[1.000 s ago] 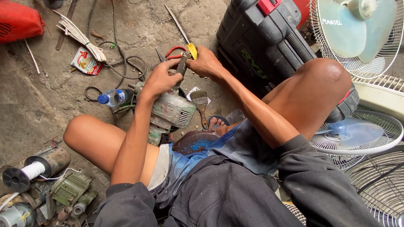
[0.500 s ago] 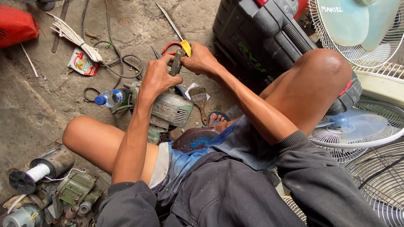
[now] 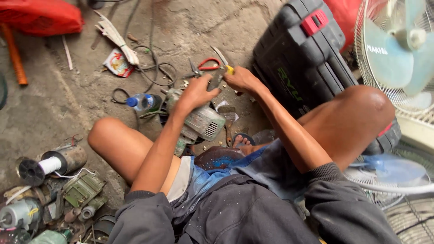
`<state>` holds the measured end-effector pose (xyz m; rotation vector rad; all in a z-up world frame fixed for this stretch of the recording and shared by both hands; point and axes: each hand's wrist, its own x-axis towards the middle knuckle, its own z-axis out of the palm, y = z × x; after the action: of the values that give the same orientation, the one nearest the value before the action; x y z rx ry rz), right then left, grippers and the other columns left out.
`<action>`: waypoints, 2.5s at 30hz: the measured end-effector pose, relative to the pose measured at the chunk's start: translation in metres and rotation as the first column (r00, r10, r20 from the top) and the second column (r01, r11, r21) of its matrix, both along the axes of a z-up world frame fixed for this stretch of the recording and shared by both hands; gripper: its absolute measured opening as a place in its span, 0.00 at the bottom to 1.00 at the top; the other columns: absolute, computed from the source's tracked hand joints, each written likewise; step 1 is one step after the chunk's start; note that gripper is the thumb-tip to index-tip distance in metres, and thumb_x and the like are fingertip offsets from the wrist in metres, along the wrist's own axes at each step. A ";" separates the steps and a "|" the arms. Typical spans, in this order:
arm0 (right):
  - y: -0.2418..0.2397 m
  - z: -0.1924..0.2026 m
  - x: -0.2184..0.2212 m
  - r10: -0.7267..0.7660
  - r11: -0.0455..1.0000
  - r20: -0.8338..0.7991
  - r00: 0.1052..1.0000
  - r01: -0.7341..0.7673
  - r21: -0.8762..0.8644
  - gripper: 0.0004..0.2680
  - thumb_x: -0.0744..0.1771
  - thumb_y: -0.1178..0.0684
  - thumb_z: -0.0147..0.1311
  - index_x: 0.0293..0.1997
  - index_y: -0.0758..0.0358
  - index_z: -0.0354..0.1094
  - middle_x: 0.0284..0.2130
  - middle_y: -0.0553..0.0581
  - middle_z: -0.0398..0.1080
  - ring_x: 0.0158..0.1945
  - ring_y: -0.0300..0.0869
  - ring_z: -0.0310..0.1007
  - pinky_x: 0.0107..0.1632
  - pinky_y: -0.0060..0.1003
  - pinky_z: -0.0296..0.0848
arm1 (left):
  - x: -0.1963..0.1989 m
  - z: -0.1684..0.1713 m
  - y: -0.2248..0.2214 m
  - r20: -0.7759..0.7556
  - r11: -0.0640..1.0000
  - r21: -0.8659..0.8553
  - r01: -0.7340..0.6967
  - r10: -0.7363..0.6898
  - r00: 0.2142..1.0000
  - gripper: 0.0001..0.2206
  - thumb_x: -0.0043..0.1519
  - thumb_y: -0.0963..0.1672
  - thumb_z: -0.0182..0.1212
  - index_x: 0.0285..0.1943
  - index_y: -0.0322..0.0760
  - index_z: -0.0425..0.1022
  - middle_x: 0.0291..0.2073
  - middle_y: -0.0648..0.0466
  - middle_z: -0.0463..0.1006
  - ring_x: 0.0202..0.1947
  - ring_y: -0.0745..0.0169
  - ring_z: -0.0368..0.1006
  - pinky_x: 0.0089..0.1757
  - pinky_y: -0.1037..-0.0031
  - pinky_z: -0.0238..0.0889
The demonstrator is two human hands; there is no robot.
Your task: Disassembling and inspecting a power tool motor for repair using hand tools.
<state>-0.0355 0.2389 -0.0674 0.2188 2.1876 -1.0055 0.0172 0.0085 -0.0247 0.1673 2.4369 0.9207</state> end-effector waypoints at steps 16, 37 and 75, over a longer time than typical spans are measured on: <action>0.080 -0.228 0.052 0.760 0.583 -0.595 0.262 0.131 0.802 0.17 0.75 0.31 0.45 0.45 0.54 0.69 0.34 0.49 0.67 0.33 0.46 0.79 0.28 0.42 0.83 | 0.034 0.063 -0.020 -0.208 0.976 0.131 -0.172 0.197 0.958 0.26 0.70 0.53 0.70 0.67 0.28 0.82 0.53 0.25 0.88 0.58 0.23 0.85 0.54 0.40 0.80; -0.097 0.049 0.084 -0.597 0.559 -0.028 0.802 0.391 -0.731 0.19 0.71 0.53 0.75 0.66 0.76 0.80 0.51 0.81 0.85 0.46 0.51 0.90 0.54 0.42 0.91 | -0.008 0.024 -0.038 0.044 0.913 0.121 -0.390 0.388 0.921 0.32 0.70 0.64 0.64 0.66 0.39 0.88 0.60 0.36 0.89 0.67 0.31 0.82 0.64 0.47 0.75; -0.118 0.040 0.067 -0.547 0.744 -0.090 0.832 0.435 -0.508 0.11 0.67 0.50 0.71 0.54 0.56 0.90 0.31 0.58 0.89 0.33 0.38 0.91 0.44 0.30 0.86 | -0.020 0.010 -0.050 0.056 0.798 0.299 -0.523 0.532 0.845 0.23 0.73 0.60 0.63 0.60 0.51 0.94 0.53 0.44 0.93 0.63 0.37 0.84 0.60 0.50 0.73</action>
<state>0.0319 0.1213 -0.0276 0.4949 2.0426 -1.9222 -0.0028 -0.0414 -0.0146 -0.4258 2.3907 1.5471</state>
